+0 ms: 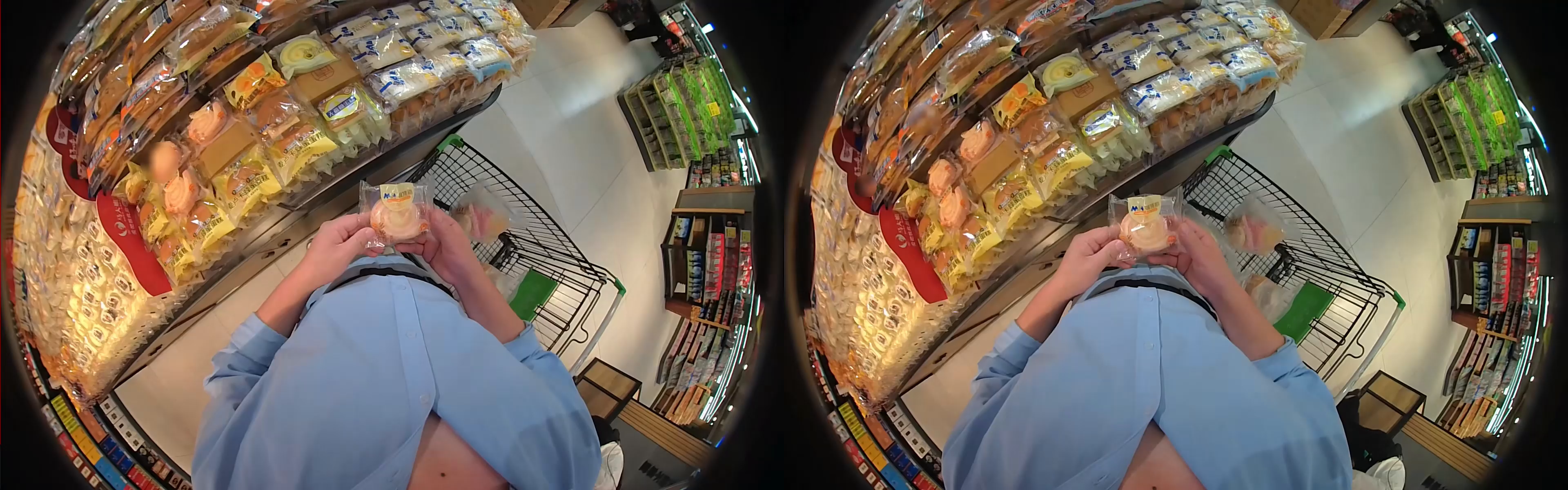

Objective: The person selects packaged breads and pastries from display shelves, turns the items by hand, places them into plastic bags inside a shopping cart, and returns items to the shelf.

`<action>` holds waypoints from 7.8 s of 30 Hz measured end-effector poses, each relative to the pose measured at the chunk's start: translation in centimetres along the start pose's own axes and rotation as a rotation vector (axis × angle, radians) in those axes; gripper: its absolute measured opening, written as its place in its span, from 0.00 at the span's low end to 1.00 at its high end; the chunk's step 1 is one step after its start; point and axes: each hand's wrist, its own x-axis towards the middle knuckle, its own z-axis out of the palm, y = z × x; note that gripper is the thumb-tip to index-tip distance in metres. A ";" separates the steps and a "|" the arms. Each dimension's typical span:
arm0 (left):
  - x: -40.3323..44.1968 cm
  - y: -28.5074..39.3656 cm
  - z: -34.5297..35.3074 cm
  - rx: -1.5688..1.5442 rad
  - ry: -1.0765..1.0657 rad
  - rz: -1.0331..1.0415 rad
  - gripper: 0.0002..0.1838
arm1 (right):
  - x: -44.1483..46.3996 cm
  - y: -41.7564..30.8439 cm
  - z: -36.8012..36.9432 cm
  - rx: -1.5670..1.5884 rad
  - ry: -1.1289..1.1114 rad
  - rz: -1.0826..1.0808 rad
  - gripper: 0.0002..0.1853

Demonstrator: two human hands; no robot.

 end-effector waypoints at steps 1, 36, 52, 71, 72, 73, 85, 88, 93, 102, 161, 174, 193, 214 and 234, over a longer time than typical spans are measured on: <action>0.0 0.0 -0.4 -0.004 0.002 0.006 0.18 | 0.2 -0.1 0.3 -0.022 -0.001 -0.007 0.23; -9.8 10.2 -19.0 0.920 0.876 -0.010 0.29 | 21.5 4.5 21.0 -1.100 -0.072 0.013 0.28; -5.2 8.8 -19.7 1.437 0.790 0.263 0.32 | 15.6 1.2 12.3 -0.752 0.068 -0.226 0.13; 3.4 6.8 -2.3 1.033 -0.211 0.345 0.24 | 1.6 10.5 -25.9 -1.523 0.764 -0.002 0.24; 4.6 4.9 -1.3 1.056 -0.247 0.309 0.25 | 0.9 11.5 -25.8 -1.506 0.782 0.006 0.24; 5.9 2.8 -0.3 1.080 -0.284 0.271 0.26 | 0.2 12.7 -26.0 -1.448 0.765 0.063 0.27; 21.2 -19.5 4.8 1.180 -0.382 -0.186 0.37 | -6.3 13.7 -23.8 -1.328 0.730 0.241 0.32; 20.9 -18.8 6.7 1.143 -0.423 -0.192 0.34 | -7.5 14.4 -24.8 -1.309 0.751 0.136 0.28; 18.6 -16.5 10.4 1.023 -0.491 -0.125 0.28 | -7.0 14.8 -27.3 -1.194 0.807 0.113 0.25; 12.7 -8.3 15.8 0.859 -0.718 0.039 0.26 | -0.8 13.8 -30.5 -1.375 0.623 0.455 0.27; 7.2 -6.4 9.6 0.231 -0.193 -0.267 0.28 | -9.9 0.8 -13.3 0.384 0.161 -0.109 0.28; 2.4 -4.3 9.1 0.219 0.083 -0.064 0.17 | -8.1 1.9 -6.9 0.034 0.396 -0.014 0.30; -15.6 -8.1 -1.5 0.269 0.418 0.217 0.19 | -5.6 10.8 5.3 -0.408 0.063 0.100 0.23; -21.2 -9.9 -4.6 0.014 0.575 0.296 0.10 | -2.9 12.5 10.9 -1.024 -0.133 -0.259 0.20; -5.3 3.0 -4.4 -0.048 0.475 0.338 0.30 | 7.3 0.9 6.3 -0.656 -0.051 0.094 0.20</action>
